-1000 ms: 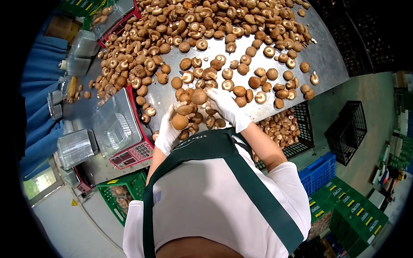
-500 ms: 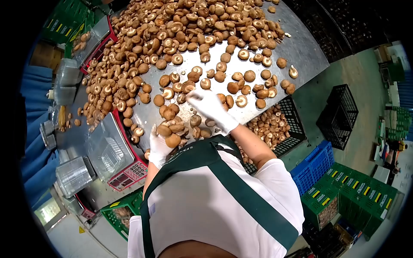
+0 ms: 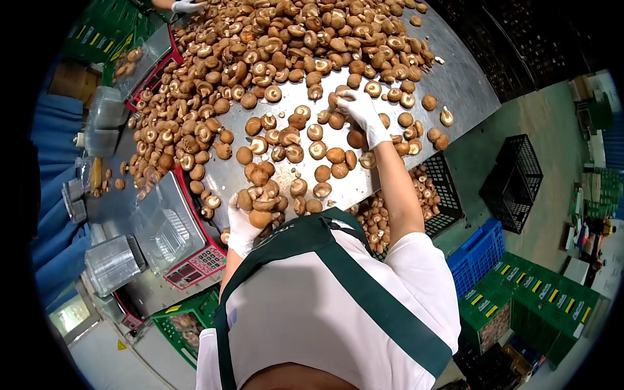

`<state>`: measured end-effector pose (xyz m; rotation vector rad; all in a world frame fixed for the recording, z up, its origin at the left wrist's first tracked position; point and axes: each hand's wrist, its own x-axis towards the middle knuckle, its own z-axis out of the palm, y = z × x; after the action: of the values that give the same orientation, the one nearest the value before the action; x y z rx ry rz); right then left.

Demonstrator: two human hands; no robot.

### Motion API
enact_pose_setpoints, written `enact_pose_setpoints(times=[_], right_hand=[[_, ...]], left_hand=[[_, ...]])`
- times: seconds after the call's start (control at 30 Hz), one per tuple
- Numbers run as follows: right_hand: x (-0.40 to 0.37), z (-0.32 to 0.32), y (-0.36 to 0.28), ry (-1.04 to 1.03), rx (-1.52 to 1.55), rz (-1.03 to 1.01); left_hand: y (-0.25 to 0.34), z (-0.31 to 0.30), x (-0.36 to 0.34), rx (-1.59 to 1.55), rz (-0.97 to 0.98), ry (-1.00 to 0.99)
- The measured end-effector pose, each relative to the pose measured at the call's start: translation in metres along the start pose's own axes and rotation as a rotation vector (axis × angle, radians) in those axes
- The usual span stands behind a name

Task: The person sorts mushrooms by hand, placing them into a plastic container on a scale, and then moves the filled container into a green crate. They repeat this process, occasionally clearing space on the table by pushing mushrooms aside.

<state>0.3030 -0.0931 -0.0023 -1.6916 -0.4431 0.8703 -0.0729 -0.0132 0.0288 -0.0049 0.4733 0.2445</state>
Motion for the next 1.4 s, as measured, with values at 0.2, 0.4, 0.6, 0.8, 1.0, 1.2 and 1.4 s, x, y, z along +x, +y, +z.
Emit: enact_pose_setpoints(times=[0.2, 0.4, 0.6, 0.8, 1.0, 1.2, 1.4], right_hand=[[-0.055, 0.009, -0.006, -0.215, 0.527, 0.075], [-0.136, 0.078, -0.043, -0.540, -0.041, -0.100], [-0.106, 0.069, -0.047, -0.220, -0.277, -0.159], [0.006, 0.016, -0.018, 0.289, -0.964, -0.279], [0.043, 0.027, -0.005, 0.237, -1.168, -0.284], [0.056, 0.038, -0.041, 0.262, -0.709, -0.122], [0.053, 0.076, -0.036, 0.250, -0.948, -0.177]], left_hand=[[-0.004, 0.007, 0.005, -0.092, -0.017, -0.285], [-0.009, 0.019, 0.018, 0.006, -0.192, -0.382], [-0.003, -0.002, 0.011, -0.043, -0.045, -0.247], [-0.004, -0.005, 0.005, 0.098, 0.168, -0.136], [0.000, -0.008, 0.005, -0.188, 0.034, -0.249], [-0.001, -0.010, 0.003, 0.062, 0.093, -0.140], [0.001, -0.007, 0.014, 0.025, 0.036, -0.009]])
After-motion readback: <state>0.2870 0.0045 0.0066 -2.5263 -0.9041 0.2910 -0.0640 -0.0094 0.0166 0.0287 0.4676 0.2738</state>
